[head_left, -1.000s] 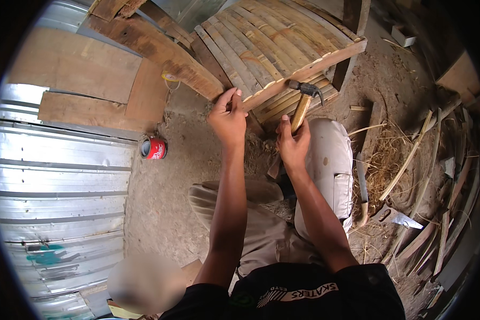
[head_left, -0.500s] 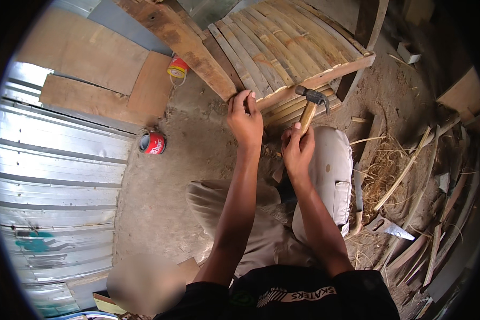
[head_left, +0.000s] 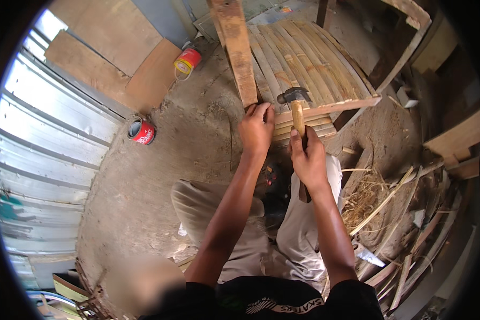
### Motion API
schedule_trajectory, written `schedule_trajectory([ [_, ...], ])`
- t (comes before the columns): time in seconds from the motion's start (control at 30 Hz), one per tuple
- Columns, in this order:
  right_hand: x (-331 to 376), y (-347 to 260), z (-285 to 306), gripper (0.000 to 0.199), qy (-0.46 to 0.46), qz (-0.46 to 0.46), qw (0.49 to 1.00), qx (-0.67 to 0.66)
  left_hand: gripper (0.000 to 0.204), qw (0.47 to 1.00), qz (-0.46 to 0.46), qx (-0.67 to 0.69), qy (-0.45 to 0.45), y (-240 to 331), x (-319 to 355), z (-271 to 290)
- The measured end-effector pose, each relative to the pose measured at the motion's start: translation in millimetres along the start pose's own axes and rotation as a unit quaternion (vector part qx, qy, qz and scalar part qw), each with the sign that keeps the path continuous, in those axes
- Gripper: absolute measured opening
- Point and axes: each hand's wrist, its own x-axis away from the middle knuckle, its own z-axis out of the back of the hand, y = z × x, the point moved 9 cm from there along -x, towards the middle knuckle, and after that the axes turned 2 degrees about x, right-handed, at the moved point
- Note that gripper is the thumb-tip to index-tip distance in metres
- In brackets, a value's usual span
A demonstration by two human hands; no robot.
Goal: The person repairs a wooden chair by inserting thin wooden strips into the seat frame and hammering them into place. They use a hammer and a knife to shape and secure the strips, working methodically on the chair's seat.
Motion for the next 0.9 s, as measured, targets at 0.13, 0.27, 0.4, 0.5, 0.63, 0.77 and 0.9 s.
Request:
schedule_trajectory([
  [0.13, -9, -28, 0, 0.023, -0.043, 0.034, 0.993, 0.101, 0.009, 0.999, 0.024, 0.021, -0.010, -1, 2, -1],
  [0.27, -17, -48, 0, 0.021, -0.047, 0.075, 0.982, 0.170, 0.010, 0.999, 0.031, 0.043, -0.006, 0, 5, 1],
  [0.4, -19, -50, -2, 0.020, -0.072, 0.063, 0.976, 0.196, 0.010, 0.999, 0.021, 0.050, -0.006, 0, 6, 2],
  [0.5, -19, -52, -2, 0.021, -0.080, 0.065, 0.973, 0.207, 0.010, 0.999, 0.014, 0.042, -0.022, -2, 7, -1],
  [0.63, -20, -52, -2, 0.021, -0.094, 0.049, 0.967, 0.230, 0.010, 0.999, 0.015, 0.033, -0.024, -5, 9, 0],
  [0.77, -22, -61, -4, 0.022, -0.095, 0.093, 0.961, 0.242, 0.009, 0.999, 0.010, 0.017, -0.041, -4, 7, -1],
  [0.9, -23, -57, -3, 0.022, -0.104, 0.071, 0.962, 0.241, 0.010, 0.999, 0.014, 0.028, -0.043, -4, 5, 0],
])
